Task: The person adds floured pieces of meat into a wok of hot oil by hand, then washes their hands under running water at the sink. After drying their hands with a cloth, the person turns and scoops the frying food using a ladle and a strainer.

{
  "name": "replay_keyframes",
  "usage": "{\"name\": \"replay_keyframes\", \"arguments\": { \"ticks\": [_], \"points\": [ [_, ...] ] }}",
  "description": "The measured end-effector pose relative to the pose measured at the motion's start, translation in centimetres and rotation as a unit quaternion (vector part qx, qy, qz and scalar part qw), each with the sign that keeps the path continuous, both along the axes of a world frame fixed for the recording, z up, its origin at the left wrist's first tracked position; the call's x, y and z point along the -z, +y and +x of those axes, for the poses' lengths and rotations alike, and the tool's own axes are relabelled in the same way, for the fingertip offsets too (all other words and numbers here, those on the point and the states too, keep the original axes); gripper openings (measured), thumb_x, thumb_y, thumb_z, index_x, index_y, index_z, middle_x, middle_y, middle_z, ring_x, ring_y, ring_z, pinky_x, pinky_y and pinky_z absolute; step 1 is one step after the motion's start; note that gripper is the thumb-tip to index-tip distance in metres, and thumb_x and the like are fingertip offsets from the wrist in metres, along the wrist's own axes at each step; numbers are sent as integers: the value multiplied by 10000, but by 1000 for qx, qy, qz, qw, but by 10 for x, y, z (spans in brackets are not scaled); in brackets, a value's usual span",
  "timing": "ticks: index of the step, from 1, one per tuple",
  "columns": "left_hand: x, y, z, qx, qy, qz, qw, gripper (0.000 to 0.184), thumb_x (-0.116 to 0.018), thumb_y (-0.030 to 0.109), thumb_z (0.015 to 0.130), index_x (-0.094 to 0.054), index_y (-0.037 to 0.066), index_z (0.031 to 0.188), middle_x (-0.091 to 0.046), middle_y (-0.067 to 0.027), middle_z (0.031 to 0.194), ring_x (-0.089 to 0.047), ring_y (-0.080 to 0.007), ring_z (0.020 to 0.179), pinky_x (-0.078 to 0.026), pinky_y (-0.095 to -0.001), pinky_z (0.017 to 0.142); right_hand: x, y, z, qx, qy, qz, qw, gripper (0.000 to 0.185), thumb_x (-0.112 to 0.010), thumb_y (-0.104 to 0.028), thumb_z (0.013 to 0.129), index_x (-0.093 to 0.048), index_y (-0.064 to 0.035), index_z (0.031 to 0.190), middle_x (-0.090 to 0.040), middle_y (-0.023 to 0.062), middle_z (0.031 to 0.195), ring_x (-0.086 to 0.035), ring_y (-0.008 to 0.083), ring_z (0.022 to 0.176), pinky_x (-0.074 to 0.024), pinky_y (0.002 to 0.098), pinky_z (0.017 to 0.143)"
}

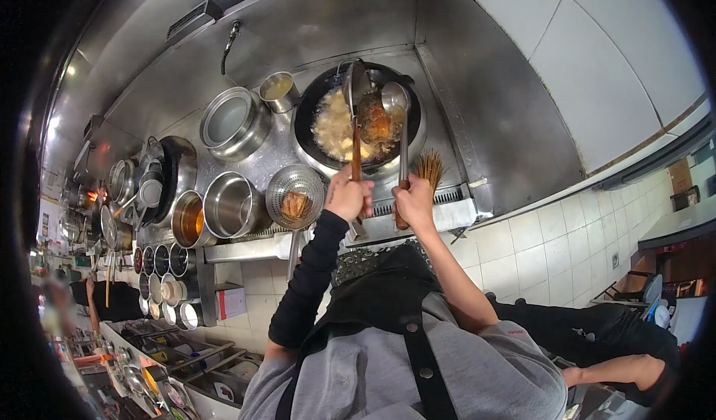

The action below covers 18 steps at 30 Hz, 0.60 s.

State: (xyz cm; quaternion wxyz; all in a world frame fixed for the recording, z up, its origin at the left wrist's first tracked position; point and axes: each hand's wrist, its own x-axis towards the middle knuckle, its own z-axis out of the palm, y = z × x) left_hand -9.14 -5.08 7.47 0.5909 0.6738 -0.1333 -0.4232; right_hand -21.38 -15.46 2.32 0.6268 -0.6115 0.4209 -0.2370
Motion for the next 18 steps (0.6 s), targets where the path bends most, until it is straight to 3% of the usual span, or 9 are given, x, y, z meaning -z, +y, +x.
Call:
{"name": "replay_keyframes", "arguments": {
  "ticks": [1, 6, 7, 10, 11, 14, 15, 18],
  "points": [
    [-8, 4, 4, -5, 31, -19, 999, 587, -517, -98, 837, -390, -26, 1405, -643, -216, 1030, -578, -216, 573, -485, -380, 417, 3, 0, -2, -8, -6, 6, 1000, 36, -624, 13, 833, -590, 22, 823, -554, 61, 569, -581, 175, 437, -465, 352, 374],
    [-16, 23, 31, -30, 205, -104, 973, 457, -498, -76, 856, -448, -53, 1310, -650, -213, 1059, -530, -195, 625, -452, -345, 499, 5, -11, -6, -56, -55, 46, 996, 82, -602, 36, 852, -599, 41, 933, -578, 85, 595, -584, 161, 441, -471, 353, 362],
    [-17, 28, 34, -29, 226, -122, 966, 468, -509, -73, 860, -457, -44, 1324, -647, -214, 1084, -527, -180, 638, -451, -329, 505, 4, -14, -10, -73, -40, 57, 995, 216, -633, 35, 882, -646, 52, 1097, -564, 44, 669, -535, 139, 444, -437, 320, 350],
    [5, 50, 47, -24, 286, -187, 940, 494, -532, -64, 875, -470, -25, 1364, -637, -212, 1151, -516, -143, 655, -445, -284, 515, -4, -12, -26, -91, -7, -33, 995, 408, -612, 14, 861, -633, 71, 1264, -585, 58, 616, -582, 140, 458, -463, 340, 381],
    [9, 56, 46, -23, 305, -211, 928, 502, -539, -61, 880, -472, -20, 1376, -634, -212, 1173, -512, -132, 657, -443, -269, 517, -3, -11, -30, -97, 29, -108, 989, 550, -629, 1, 835, -572, 80, 1377, -604, 101, 626, -615, 176, 498, -494, 347, 462],
    [13, 78, 32, -35, 314, -227, 921, 533, -544, -59, 896, -457, -17, 1420, -625, -208, 1224, -504, -109, 659, -433, -238, 518, -11, -5, -42, -66, 85, -238, 965, 547, -638, -3, 803, -581, 104, 1336, -615, 171, 654, -662, 234, 569, -523, 360, 564],
    [10, 84, 26, -43, 317, -239, 917, 556, -541, -59, 905, -443, -12, 1451, -621, -213, 1264, -495, -103, 655, -434, -235, 517, -25, -2, -44, -65, 116, -247, 960, 538, -635, 3, 796, -579, 125, 1318, -618, 211, 697, -680, 275, 634, -532, 366, 635],
    [4, 100, 17, -46, 319, -256, 911, 592, -540, -60, 908, -420, -8, 1485, -614, -226, 1300, -490, -99, 652, -430, -233, 513, -38, -4, -52, -70, 102, -239, 963, 538, -635, 4, 797, -574, 138, 1314, -627, 224, 714, -673, 279, 632, -534, 371, 643]
  ]
}}
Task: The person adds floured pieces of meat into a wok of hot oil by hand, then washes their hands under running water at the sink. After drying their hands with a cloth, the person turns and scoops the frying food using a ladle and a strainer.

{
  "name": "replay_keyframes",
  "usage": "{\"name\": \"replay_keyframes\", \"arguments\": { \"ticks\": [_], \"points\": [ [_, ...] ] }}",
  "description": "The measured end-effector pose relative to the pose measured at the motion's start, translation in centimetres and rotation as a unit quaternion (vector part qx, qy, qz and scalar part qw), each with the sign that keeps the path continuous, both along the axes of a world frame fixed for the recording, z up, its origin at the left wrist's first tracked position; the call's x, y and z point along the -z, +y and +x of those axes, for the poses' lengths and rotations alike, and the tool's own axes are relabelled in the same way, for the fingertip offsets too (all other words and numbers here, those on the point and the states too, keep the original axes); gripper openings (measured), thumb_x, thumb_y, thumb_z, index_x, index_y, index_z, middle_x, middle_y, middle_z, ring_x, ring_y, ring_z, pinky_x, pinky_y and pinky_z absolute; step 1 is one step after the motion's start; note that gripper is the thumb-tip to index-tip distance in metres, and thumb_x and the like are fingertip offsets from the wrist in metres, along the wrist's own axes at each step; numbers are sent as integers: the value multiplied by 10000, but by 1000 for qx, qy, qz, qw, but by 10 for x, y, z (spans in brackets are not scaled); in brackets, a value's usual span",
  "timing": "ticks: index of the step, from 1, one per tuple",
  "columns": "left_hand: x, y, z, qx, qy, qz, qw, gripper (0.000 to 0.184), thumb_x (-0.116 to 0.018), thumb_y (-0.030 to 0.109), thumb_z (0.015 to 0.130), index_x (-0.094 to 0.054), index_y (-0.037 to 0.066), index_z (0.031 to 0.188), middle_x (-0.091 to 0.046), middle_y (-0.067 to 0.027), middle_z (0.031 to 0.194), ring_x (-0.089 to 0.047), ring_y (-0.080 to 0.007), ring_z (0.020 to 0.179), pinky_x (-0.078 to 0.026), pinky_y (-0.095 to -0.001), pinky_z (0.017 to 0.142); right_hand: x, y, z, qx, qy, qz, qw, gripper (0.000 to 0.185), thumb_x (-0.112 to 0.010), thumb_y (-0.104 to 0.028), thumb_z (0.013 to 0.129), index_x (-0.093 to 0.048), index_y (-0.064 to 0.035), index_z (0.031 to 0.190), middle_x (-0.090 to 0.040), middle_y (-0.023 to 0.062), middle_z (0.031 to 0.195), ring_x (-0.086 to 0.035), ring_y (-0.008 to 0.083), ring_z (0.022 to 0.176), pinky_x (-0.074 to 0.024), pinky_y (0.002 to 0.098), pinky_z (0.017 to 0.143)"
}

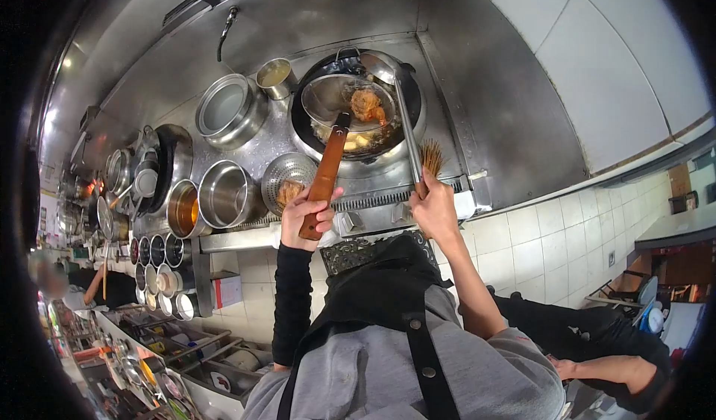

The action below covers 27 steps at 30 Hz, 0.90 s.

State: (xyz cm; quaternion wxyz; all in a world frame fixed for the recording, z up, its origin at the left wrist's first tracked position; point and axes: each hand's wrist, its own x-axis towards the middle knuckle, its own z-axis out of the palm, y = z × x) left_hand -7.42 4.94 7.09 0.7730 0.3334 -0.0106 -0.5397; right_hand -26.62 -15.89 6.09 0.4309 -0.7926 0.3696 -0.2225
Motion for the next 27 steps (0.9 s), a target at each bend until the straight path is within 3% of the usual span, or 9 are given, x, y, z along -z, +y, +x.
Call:
{"name": "replay_keyframes", "arguments": {
  "ticks": [4, 7, 10, 13, 16, 21, 25, 27],
  "points": [
    [3, 20, -12, -30, 19, -37, 999, 608, -544, -70, 905, -407, -19, 1495, -601, -260, 1323, -473, -98, 631, -430, -224, 503, -13, 2, -3, -17, 20, -52, 998, 518, -628, -3, 806, -581, 127, 1306, -624, 236, 718, -671, 297, 636, -530, 382, 654],
    [11, 29, -21, -57, 47, -88, 993, 607, -531, -67, 923, -368, -36, 1507, -580, -285, 1346, -477, -101, 623, -436, -211, 477, -20, 8, 5, -8, 10, -21, 1000, 501, -618, 6, 807, -592, 116, 1295, -615, 223, 706, -650, 286, 609, -523, 377, 634],
    [26, 32, -29, -65, 111, -146, 981, 603, -496, -67, 943, -337, -30, 1523, -526, -272, 1425, -479, -86, 624, -446, -193, 459, -14, 13, 14, -39, -26, -29, 998, 534, -637, -10, 834, -574, 115, 1350, -580, 92, 605, -594, 156, 458, -484, 328, 451],
    [58, 33, -33, -55, 234, -218, 946, 595, -469, -73, 952, -329, -26, 1528, -498, -229, 1475, -464, -61, 605, -447, -175, 437, -21, 19, 17, -70, -63, 33, 995, 551, -679, -18, 836, -577, 81, 1369, -581, 92, 620, -579, 137, 465, -479, 319, 459],
    [79, 31, -36, -22, 236, -247, 939, 589, -482, -65, 952, -331, -37, 1521, -494, -224, 1483, -457, -57, 593, -436, -174, 427, -30, 23, 20, -84, -65, -26, 994, 561, -692, -19, 832, -576, 79, 1372, -603, 121, 645, -573, 130, 474, -484, 317, 485],
    [65, 27, -43, -9, 136, -179, 974, 559, -508, -72, 936, -348, -63, 1472, -546, -198, 1307, -443, -51, 591, -432, -174, 410, -42, 18, 17, -63, -36, -126, 989, 545, -675, -22, 818, -591, 108, 1340, -685, 196, 729, -631, 183, 540, -513, 342, 561],
    [64, 27, -49, -23, 125, -183, 975, 583, -533, -69, 924, -356, -40, 1478, -544, -202, 1291, -430, -57, 582, -406, -172, 400, -36, 6, 12, -29, 10, -129, 991, 558, -629, -20, 823, -559, 143, 1351, -669, 170, 699, -613, 191, 470, -495, 346, 484],
    [72, 34, -43, -3, 114, -185, 976, 595, -538, -81, 919, -366, -11, 1484, -563, -212, 1298, -449, -79, 573, -411, -211, 412, -26, 7, 11, -23, -12, -101, 994, 458, -627, -12, 838, -609, 147, 1268, -637, 135, 654, -593, 172, 453, -470, 337, 439]
  ]
}}
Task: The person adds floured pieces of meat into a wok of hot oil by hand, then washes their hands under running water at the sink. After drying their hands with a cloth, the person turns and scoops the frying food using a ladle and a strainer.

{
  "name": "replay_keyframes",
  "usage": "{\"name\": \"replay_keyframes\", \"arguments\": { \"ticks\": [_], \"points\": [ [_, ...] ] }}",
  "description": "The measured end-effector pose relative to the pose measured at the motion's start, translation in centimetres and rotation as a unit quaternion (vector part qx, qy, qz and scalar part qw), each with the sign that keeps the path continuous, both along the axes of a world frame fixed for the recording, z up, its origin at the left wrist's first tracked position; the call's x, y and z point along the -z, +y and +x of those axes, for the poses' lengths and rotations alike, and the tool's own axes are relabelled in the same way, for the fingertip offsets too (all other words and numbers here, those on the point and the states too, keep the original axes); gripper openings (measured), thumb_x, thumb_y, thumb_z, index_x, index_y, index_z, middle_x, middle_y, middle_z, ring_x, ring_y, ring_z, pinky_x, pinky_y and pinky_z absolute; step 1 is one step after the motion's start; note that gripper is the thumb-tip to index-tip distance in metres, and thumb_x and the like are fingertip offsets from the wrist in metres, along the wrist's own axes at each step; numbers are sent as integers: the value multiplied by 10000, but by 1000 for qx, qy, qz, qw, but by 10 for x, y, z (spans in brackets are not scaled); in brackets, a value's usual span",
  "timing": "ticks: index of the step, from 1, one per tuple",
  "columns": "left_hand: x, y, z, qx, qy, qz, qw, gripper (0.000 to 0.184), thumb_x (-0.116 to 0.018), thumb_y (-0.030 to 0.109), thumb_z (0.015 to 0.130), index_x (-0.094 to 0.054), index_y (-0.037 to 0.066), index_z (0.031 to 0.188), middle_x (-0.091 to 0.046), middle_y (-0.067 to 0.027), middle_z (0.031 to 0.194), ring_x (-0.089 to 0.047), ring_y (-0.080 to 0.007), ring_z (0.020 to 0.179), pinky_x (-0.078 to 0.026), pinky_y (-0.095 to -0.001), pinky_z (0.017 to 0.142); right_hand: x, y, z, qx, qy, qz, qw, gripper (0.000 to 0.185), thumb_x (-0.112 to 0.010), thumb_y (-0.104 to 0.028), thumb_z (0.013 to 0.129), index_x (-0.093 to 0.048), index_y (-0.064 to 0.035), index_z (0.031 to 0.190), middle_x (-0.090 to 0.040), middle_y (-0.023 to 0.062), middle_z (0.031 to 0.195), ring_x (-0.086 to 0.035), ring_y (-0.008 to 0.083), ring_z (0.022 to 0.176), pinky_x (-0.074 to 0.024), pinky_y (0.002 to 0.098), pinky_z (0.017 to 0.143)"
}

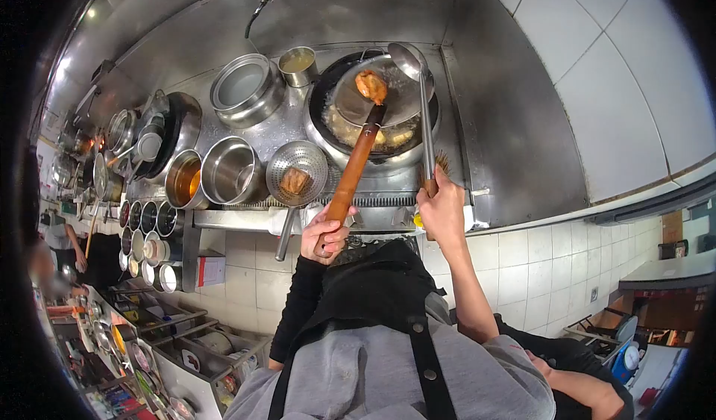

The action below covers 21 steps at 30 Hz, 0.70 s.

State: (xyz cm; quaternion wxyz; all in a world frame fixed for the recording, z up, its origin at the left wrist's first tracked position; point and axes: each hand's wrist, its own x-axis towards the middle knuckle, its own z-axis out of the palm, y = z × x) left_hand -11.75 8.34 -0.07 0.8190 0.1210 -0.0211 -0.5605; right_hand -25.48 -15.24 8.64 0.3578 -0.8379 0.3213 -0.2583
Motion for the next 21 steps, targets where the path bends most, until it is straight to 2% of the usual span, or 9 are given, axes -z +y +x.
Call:
{"name": "replay_keyframes", "arguments": {
  "ticks": [1, 4, 7, 11, 12, 15, 18, 20, 21],
  "points": [
    [2, 2, 4, 10, -8, -2, 1000, 602, -540, -87, 916, -371, 3, 1487, -572, -217, 1302, -459, -90, 569, -413, -230, 418, 2, -1, 0, 3, -12, 14, 1000, 411, -625, -8, 846, -635, 148, 1226, -621, 118, 632, -583, 163, 445, -457, 333, 416],
    [-19, 7, 15, 53, -114, 66, 990, 631, -558, -97, 900, -375, 15, 1494, -596, -222, 1272, -477, -108, 561, -407, -250, 416, -24, 1, 1, -19, -64, 391, 918, 151, -638, 14, 854, -646, 96, 980, -595, 131, 642, -608, 190, 528, -474, 328, 446],
    [-53, -2, 12, 60, -195, 151, 967, 635, -572, -103, 892, -388, 17, 1488, -616, -220, 1247, -495, -120, 568, -412, -263, 432, -32, -5, 4, 6, -172, 533, 829, 69, -635, 21, 878, -624, 68, 927, -556, 68, 674, -558, 140, 514, -401, 265, 380],
    [-39, 2, 9, 53, -164, 139, 975, 619, -572, -99, 899, -393, 8, 1482, -615, -212, 1244, -489, -122, 578, -419, -270, 448, 3, -30, 0, -8, -250, 703, 666, 209, -648, -7, 875, -590, 100, 1045, -594, 102, 788, -533, 124, 534, -379, 253, 381],
    [-38, 3, 6, 50, -157, 134, 977, 616, -571, -96, 904, -388, 1, 1484, -608, -209, 1249, -484, -118, 582, -413, -266, 445, 9, -30, -1, -18, -250, 702, 666, 230, -644, -4, 877, -581, 97, 1073, -597, 109, 812, -532, 121, 553, -380, 250, 386],
    [-36, 5, -1, 44, -154, 140, 977, 604, -574, -86, 914, -382, -14, 1482, -602, -209, 1248, -477, -111, 584, -409, -265, 438, 9, -31, 3, -14, -206, 623, 754, 200, -654, -13, 878, -597, 84, 1044, -589, 95, 764, -532, 129, 523, -373, 249, 380],
    [-39, 6, -5, 37, -165, 149, 974, 586, -575, -81, 918, -387, -26, 1470, -595, -212, 1252, -475, -108, 583, -417, -263, 434, 19, -35, 14, -58, -67, 414, 906, 241, -642, -14, 868, -649, 80, 1090, -587, 72, 650, -563, 137, 488, -403, 289, 374],
    [-35, 8, -4, 29, -157, 135, 978, 567, -574, -80, 921, -392, -36, 1456, -586, -213, 1257, -474, -107, 585, -423, -260, 431, 3, -24, 18, -50, 55, 227, 971, 393, -629, -22, 835, -651, 87, 1212, -607, 127, 626, -609, 171, 529, -479, 351, 467],
    [-33, 8, -3, 25, -147, 122, 981, 560, -575, -80, 920, -396, -39, 1449, -581, -212, 1259, -473, -107, 586, -422, -257, 429, 8, -23, 20, -51, 48, 158, 985, 457, -643, -33, 830, -620, 92, 1270, -621, 137, 646, -616, 171, 548, -487, 351, 492]
  ]
}}
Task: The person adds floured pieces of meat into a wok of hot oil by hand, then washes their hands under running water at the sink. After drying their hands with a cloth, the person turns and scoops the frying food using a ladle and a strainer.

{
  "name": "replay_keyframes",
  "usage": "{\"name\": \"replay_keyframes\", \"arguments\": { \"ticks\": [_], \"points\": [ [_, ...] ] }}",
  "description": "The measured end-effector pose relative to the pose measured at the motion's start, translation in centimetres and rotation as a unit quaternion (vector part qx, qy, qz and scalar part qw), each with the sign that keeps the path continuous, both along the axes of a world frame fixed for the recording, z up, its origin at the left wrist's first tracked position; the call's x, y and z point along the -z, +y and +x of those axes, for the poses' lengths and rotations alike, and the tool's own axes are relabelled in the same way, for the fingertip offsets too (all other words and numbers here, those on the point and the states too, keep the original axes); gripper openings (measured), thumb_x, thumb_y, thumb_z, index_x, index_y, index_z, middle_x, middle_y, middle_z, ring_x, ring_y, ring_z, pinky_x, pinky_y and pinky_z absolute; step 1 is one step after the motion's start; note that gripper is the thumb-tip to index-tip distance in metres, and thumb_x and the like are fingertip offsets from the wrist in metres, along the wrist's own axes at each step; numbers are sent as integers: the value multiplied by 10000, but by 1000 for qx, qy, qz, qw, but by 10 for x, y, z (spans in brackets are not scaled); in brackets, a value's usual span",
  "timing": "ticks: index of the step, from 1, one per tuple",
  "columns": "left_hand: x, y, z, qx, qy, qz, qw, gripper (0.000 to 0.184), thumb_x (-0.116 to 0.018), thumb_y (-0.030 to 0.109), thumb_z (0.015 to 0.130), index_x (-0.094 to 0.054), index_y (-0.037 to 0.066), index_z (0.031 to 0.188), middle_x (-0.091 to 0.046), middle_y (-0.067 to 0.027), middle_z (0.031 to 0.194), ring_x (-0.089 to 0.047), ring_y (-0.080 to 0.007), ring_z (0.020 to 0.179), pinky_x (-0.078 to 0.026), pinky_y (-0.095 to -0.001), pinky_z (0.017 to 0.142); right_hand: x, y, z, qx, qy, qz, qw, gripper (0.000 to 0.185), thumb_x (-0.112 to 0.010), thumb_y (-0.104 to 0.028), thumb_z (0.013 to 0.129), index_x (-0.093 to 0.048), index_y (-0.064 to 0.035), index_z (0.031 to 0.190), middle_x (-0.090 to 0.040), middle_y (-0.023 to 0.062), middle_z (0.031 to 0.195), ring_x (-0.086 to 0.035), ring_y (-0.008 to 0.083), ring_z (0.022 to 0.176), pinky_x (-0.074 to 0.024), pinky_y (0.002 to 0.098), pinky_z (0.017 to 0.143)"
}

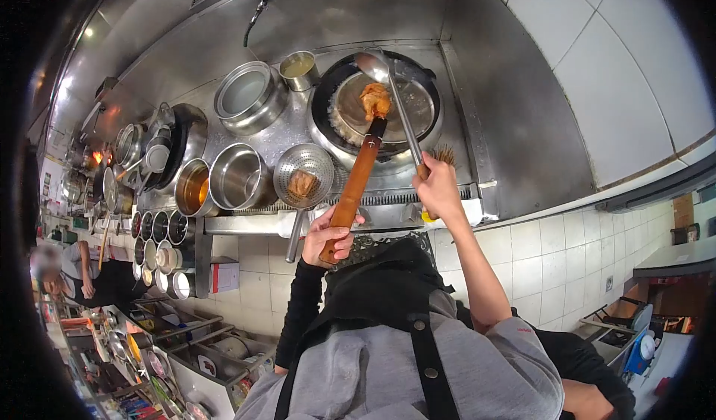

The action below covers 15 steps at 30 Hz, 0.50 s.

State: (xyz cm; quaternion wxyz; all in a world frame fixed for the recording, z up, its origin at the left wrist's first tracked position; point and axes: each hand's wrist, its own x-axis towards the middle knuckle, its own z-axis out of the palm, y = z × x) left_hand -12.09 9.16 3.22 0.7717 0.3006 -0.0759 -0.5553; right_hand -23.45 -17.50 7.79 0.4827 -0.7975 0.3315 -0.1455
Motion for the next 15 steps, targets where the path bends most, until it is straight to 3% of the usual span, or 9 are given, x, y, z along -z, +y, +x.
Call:
{"name": "replay_keyframes", "arguments": {
  "ticks": [2, 3, 6, 7, 10, 11, 14, 15],
  "points": [
    [6, 0, -1, -8, 23, -28, 999, 544, -577, -80, 919, -402, -45, 1433, -571, -211, 1262, -471, -106, 587, -420, -252, 426, 8, 5, 4, -5, -21, -140, 990, 596, -671, -55, 820, -559, 100, 1385, -648, 159, 685, -630, 173, 585, -504, 351, 542],
    [7, -1, -2, -9, 22, -29, 999, 541, -577, -81, 918, -404, -46, 1429, -569, -211, 1262, -471, -107, 588, -419, -251, 424, 3, 8, 4, 17, -17, -112, 993, 579, -675, -62, 795, -592, 93, 1347, -654, 180, 703, -637, 192, 595, -520, 356, 613],
    [7, -2, -1, -11, 12, -30, 999, 538, -579, -81, 916, -405, -48, 1424, -566, -211, 1259, -472, -108, 588, -416, -250, 422, -7, 12, 3, 27, -40, -128, 991, 567, -662, -50, 810, -586, 103, 1351, -655, 176, 688, -649, 178, 600, -519, 350, 586],
    [6, -2, 0, -12, 9, -29, 999, 541, -579, -81, 915, -403, -48, 1426, -567, -211, 1256, -472, -109, 586, -417, -252, 421, 0, 8, 1, 27, -58, -128, 990, 557, -650, -29, 822, -579, 114, 1356, -646, 152, 663, -629, 164, 529, -503, 341, 513],
    [-3, -1, 0, -14, 2, -28, 999, 555, -578, -83, 914, -398, -42, 1438, -572, -211, 1253, -470, -109, 580, -421, -257, 423, -12, 7, -4, 73, -51, -86, 992, 546, -653, -32, 789, -612, 84, 1321, -604, 228, 678, -670, 225, 633, -520, 357, 634],
    [-8, 0, -1, -13, -1, -27, 1000, 561, -576, -84, 913, -396, -39, 1442, -573, -211, 1252, -469, -109, 578, -423, -259, 424, -14, 5, -6, 65, -80, -98, 990, 561, -661, -28, 803, -597, 80, 1349, -616, 193, 652, -664, 204, 591, -515, 354, 569],
    [-28, 1, -4, -14, -56, 14, 998, 574, -567, -82, 911, -398, -17, 1456, -580, -209, 1250, -458, -107, 572, -420, -260, 428, -26, 5, -11, 86, -42, 29, 995, 538, -657, -25, 827, -590, 97, 1346, -629, 147, 642, -632, 174, 521, -493, 341, 481],
    [-29, 2, -2, -10, -51, 17, 999, 574, -566, -85, 909, -404, -11, 1454, -586, -204, 1244, -469, -111, 576, -427, -261, 433, -20, 1, -11, 55, -69, 76, 993, 399, -651, -2, 849, -634, 122, 1228, -612, 88, 639, -574, 150, 449, -446, 315, 399]
  ]
}}
